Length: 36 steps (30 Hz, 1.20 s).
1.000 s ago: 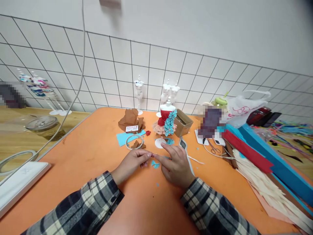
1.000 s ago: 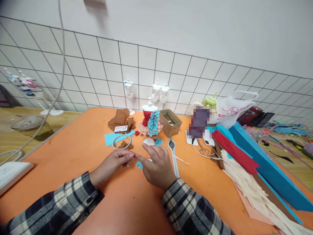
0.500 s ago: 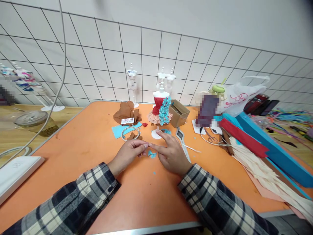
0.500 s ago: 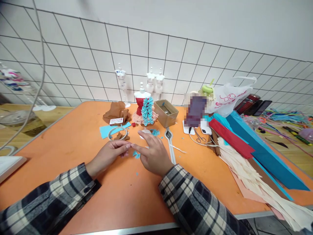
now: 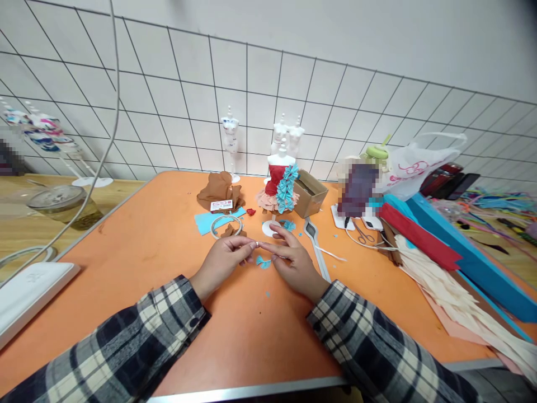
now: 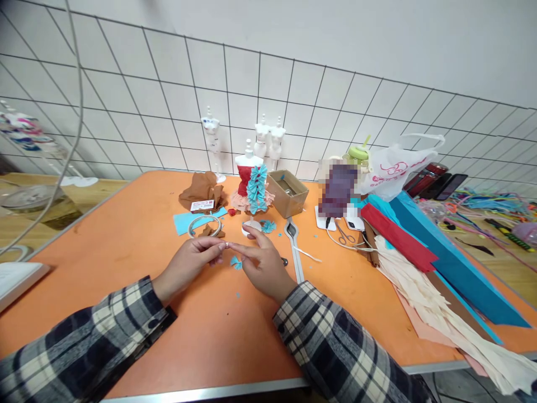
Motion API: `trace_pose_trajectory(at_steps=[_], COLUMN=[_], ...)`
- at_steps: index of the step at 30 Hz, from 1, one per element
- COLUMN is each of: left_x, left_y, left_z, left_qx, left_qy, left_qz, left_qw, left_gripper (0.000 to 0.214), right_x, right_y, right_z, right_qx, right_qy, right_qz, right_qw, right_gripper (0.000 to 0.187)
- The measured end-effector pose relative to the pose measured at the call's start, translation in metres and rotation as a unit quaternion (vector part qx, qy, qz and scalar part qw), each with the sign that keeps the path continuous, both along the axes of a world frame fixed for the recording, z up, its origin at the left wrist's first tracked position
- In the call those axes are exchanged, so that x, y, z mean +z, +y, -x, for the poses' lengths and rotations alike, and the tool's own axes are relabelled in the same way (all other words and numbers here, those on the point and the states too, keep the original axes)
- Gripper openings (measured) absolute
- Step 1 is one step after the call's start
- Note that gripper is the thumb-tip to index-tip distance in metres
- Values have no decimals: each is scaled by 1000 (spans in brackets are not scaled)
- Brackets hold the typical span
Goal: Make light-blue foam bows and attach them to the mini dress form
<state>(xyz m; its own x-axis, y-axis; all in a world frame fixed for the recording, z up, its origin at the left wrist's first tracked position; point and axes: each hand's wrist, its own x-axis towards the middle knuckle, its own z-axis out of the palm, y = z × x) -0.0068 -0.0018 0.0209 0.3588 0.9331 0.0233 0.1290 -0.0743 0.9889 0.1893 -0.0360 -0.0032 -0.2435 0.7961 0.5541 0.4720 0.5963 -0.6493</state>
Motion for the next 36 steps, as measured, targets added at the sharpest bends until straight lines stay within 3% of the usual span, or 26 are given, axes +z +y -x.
trace_pose_trajectory(at_steps=[14,17,21,24,31,36], left_x=[6,4,-2,-5,2,6], left_y=[-4,-3,2,3,-2,-5], left_z=[-3,-2,-2,-3,-5,-6], left_qx=[16,22,23,13,-2,-22], left_qy=[-8,-14,59,88,147,109], left_qz=[7,2,-62,-87,-141,-128], left_qw=[1000,1000,996,992,979,986], left_gripper=[35,41,40,34,24,26], right_x=[1,3,4,3,0,0], right_y=[-1,-2,-2,-2,-3,-2], right_z=[0,0,0,2,3,2], right_qx=[36,53,75,80,113,115], right_qy=[95,170,260,295,319,329], right_qz=[138,221,343,388,415,422], right_qw=[985,959,900,869,845,837], right_gripper=[39,39,35,30,27,30])
